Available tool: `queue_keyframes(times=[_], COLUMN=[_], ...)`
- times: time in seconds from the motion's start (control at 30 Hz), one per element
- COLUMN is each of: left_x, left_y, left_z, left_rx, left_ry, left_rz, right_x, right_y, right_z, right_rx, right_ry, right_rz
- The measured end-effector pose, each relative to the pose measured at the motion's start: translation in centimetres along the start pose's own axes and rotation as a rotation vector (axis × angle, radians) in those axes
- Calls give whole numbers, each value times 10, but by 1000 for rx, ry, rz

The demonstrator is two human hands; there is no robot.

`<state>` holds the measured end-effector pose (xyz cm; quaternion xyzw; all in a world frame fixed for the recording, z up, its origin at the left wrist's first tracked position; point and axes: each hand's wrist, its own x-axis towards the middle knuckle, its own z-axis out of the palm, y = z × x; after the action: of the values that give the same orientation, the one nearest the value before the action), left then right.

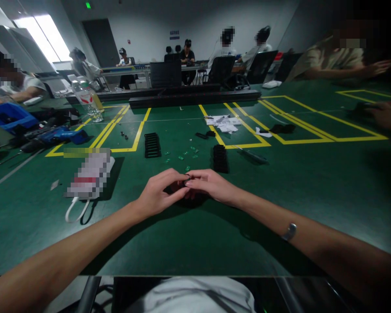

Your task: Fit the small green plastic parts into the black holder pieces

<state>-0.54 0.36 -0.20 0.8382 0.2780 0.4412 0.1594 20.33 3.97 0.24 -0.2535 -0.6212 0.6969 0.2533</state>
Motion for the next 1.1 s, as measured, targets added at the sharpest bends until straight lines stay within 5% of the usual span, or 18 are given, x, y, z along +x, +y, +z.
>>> queue_keyframes(times=[0.53, 1.1], left_x=[5, 4], left_y=[-7, -7], left_z=[-6, 2], left_rx=[-25, -40], left_ry=[-52, -67], left_rz=[-64, -94], right_x=[6, 3], right_y=[8, 8], right_z=[-6, -7], right_rx=[369, 296], right_ry=[-31, -37], right_rz=[48, 68])
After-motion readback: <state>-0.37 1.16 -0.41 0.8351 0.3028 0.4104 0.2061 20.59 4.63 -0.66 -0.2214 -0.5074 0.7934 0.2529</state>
